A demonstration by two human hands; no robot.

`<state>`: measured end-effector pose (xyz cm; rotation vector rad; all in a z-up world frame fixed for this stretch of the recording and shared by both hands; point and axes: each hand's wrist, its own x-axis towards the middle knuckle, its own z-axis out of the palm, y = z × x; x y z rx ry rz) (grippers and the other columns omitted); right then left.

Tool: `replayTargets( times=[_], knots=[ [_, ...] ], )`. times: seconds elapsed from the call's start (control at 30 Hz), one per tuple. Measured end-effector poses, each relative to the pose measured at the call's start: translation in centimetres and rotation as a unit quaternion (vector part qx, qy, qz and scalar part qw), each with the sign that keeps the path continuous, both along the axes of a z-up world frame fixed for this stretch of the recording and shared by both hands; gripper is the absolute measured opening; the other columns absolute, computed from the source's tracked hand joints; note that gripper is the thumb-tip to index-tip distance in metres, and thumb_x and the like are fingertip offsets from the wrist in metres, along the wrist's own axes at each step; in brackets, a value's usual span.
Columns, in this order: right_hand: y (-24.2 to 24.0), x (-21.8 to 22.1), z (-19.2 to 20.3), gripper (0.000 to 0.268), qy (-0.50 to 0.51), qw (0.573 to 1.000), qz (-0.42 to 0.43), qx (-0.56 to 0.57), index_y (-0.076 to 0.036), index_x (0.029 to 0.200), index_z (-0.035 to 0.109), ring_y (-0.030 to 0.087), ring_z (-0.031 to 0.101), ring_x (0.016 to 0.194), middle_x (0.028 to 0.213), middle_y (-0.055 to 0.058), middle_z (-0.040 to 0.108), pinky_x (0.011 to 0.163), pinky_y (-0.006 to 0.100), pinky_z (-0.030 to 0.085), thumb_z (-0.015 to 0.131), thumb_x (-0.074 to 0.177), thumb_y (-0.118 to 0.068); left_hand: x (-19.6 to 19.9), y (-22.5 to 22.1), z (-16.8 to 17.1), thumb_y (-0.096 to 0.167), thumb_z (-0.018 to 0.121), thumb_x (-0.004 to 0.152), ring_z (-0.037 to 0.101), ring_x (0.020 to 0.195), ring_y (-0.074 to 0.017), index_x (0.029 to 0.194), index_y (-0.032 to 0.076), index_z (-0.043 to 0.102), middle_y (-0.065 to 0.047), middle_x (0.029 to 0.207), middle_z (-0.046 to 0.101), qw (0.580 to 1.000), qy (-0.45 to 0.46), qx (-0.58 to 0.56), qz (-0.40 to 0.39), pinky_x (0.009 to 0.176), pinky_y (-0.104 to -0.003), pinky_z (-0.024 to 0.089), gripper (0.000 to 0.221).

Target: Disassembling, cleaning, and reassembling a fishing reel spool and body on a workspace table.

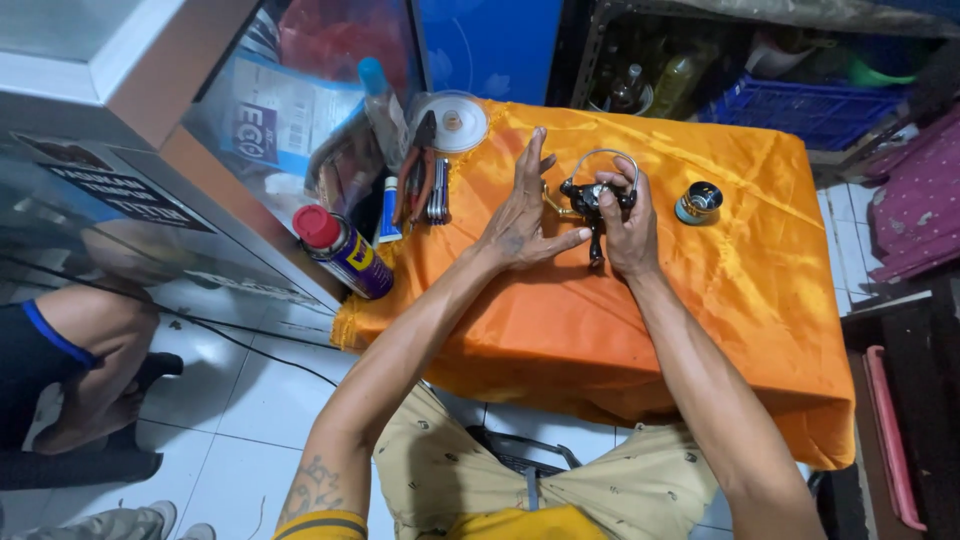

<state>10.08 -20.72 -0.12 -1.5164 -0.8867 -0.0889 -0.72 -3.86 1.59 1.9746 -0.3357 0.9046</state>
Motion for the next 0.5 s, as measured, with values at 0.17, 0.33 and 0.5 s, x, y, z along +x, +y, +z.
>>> replayTargets(
  times=[0.17, 0.33, 0.5],
  knots=[
    [-0.1, 0.1, -0.1, 0.074, -0.016, 1.0, -0.007, -0.004, -0.001, 0.155, 0.035, 0.039, 0.061, 0.125, 0.138, 0.026, 0.058, 0.102, 0.053, 0.051, 0.062, 0.105, -0.048, 1.2, 0.8, 0.4, 0.056, 0.084, 0.085, 0.042, 0.143, -0.05, 0.167, 0.014, -0.007, -0.022, 0.169, 0.005, 1.0, -0.013, -0.003, 0.009, 0.109, -0.062, 0.047, 0.129],
    [0.0, 0.5, -0.8, 0.073, -0.037, 0.999, -0.012, -0.019, -0.002, 0.156, 0.035, 0.035, 0.064, 0.121, 0.137, 0.023, 0.06, 0.103, 0.048, 0.05, 0.064, 0.103, -0.042, 2.6, 0.7, 0.2, 0.057, 0.082, 0.084, 0.042, 0.144, -0.0484, 0.167, 0.012, -0.005, -0.022, 0.169, 0.007, 0.998, -0.05, -0.033, 0.013, 0.111, -0.06, 0.045, 0.129],
    [0.0, 0.2, -0.9, 0.081, -0.042, 0.999, -0.015, -0.002, 0.0, 0.159, 0.028, 0.039, 0.059, 0.127, 0.141, 0.025, 0.054, 0.108, 0.055, 0.046, 0.065, 0.103, -0.045, 2.8, 0.3, -1.9, 0.07, 0.077, 0.08, 0.036, 0.147, -0.046, 0.166, 0.008, -0.003, -0.023, 0.168, 0.009, 0.994, -0.094, -0.033, 0.038, 0.115, -0.058, 0.04, 0.133]
  ],
)
